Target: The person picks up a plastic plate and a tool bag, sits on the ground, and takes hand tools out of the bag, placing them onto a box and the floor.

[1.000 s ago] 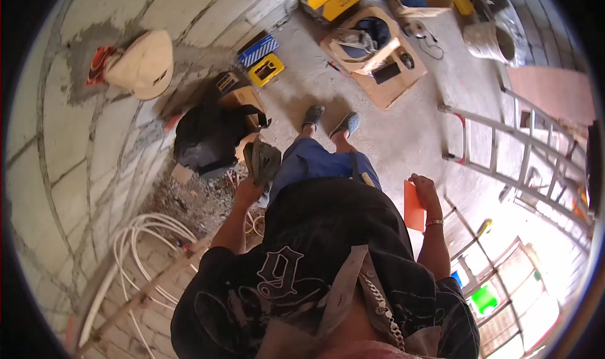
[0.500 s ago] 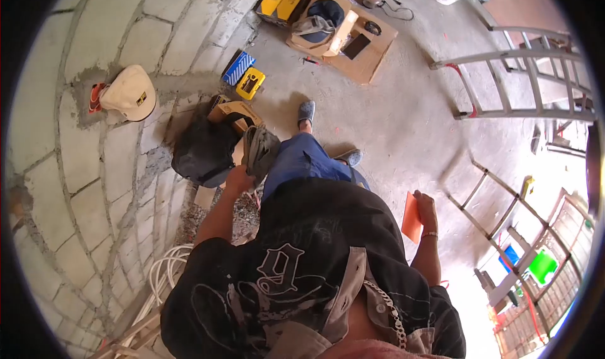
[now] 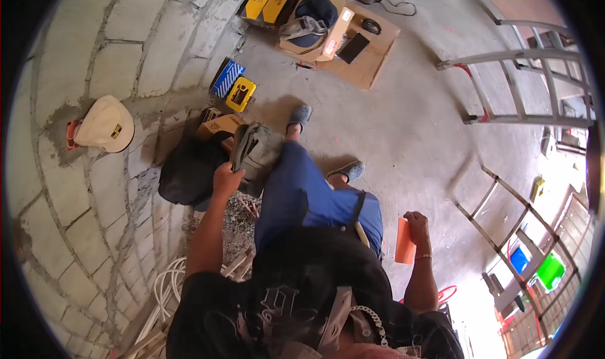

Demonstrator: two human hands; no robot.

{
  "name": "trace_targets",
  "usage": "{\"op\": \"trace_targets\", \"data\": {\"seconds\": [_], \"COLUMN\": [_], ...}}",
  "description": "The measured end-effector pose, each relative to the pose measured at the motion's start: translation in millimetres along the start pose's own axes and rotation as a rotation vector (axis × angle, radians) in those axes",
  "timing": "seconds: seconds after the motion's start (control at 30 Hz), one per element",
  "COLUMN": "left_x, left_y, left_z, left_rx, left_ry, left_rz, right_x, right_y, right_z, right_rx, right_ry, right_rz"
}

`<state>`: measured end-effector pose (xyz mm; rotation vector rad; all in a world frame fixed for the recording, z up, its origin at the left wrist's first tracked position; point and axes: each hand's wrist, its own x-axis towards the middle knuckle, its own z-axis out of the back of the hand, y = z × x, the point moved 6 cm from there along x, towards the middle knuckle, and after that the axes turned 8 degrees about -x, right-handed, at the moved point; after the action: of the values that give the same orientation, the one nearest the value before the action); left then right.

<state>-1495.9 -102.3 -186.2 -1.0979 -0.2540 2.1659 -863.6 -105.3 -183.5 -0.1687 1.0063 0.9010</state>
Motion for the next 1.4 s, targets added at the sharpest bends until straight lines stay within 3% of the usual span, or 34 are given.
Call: {"op": "trace_targets", "data": {"seconds": [0.03, 0.1, 0.17, 0.23, 0.3, 0.37, 0.43, 0.53, 0.63, 0.7, 0.83, 0.87, 0.93, 1.0, 1.07, 1.1, 1.17, 1.23, 1.27, 1.33, 1.37, 1.4], "left_x": [7, 23, 58, 94, 124, 152, 168, 192, 219, 231, 269, 276, 285, 290, 297, 299, 309, 332, 355, 424, 456, 486], "left_y": [-8, -45, -29, -7, 22, 35, 35, 31, 19, 6, -14, -18, -27, -14, -16, -22, -32, -40, -41, -34, -29, -15], "left_z": [5, -1, -22, -28, -23, -20, -14, -2, -1, -17, -47, -52, -63, -82, -96, -110, -123, -125, -130, -135, -141, -164], "left_rx": [-0.005, 0.011, -0.015, -0.042, -0.190, -0.276, -0.222, -0.227, -0.220, -0.171, -0.062, -0.067, -0.011, -0.035, -0.062, 0.038, 0.141, -0.273, -0.422, -0.525, -0.364, -0.319], "left_ry": [0.000, -0.027, -0.032, -0.030, 0.010, -0.006, 0.012, 0.027, 0.013, 0.092, 0.272, 0.276, 0.360, 0.377, 0.395, 0.516, 0.642, 0.847, 0.923, 0.722, 0.585, 0.310], "left_rz": [0.011, -0.231, -0.223, -0.193, 0.006, 0.012, -0.111, -0.117, -0.181, -0.363, -0.454, -0.449, -0.506, -0.545, -0.595, -0.628, -0.662, -0.446, -0.440, -0.217, -0.069, -0.140], "right_x": [17, 52, 88, 108, 121, 132, 131, 137, 157, 171, 212, 221, 231, 246, 266, 277, 289, 287, 281, 270, 268, 268], "right_y": [35, 97, 163, 222, 272, 281, 304, 333, 378, 431, 501, 511, 521, 516, 481, 461, 411, 380, 378, 369, 362, 352], "right_z": [-10, -35, -69, -105, -146, -191, -215, -237, -256, -279, -357, -377, -405, -409, -417, -418, -404, -385, -375, -364, -359, -357], "right_rx": [-0.004, -0.022, -0.040, -0.081, -0.069, -0.149, -0.364, -0.451, -0.361, -0.352, -0.356, -0.329, -0.297, -0.463, -0.522, -0.585, -0.465, -0.341, -0.328, -0.303, -0.217, -0.132], "right_ry": [0.060, 0.124, 0.177, 0.233, 0.316, 0.391, 0.453, 0.527, 0.596, 0.656, 0.801, 0.864, 0.928, 0.739, 0.683, 0.626, 0.558, 0.501, 0.491, 0.499, 0.508, 0.515], "right_rz": [-0.006, -0.024, 0.102, 0.086, 0.087, 0.139, 0.226, 0.184, 0.131, 0.054, 0.256, 0.150, 0.039, 0.014, 0.059, 0.114, -0.011, -0.140, -0.197, -0.272, -0.364, -0.451]}}
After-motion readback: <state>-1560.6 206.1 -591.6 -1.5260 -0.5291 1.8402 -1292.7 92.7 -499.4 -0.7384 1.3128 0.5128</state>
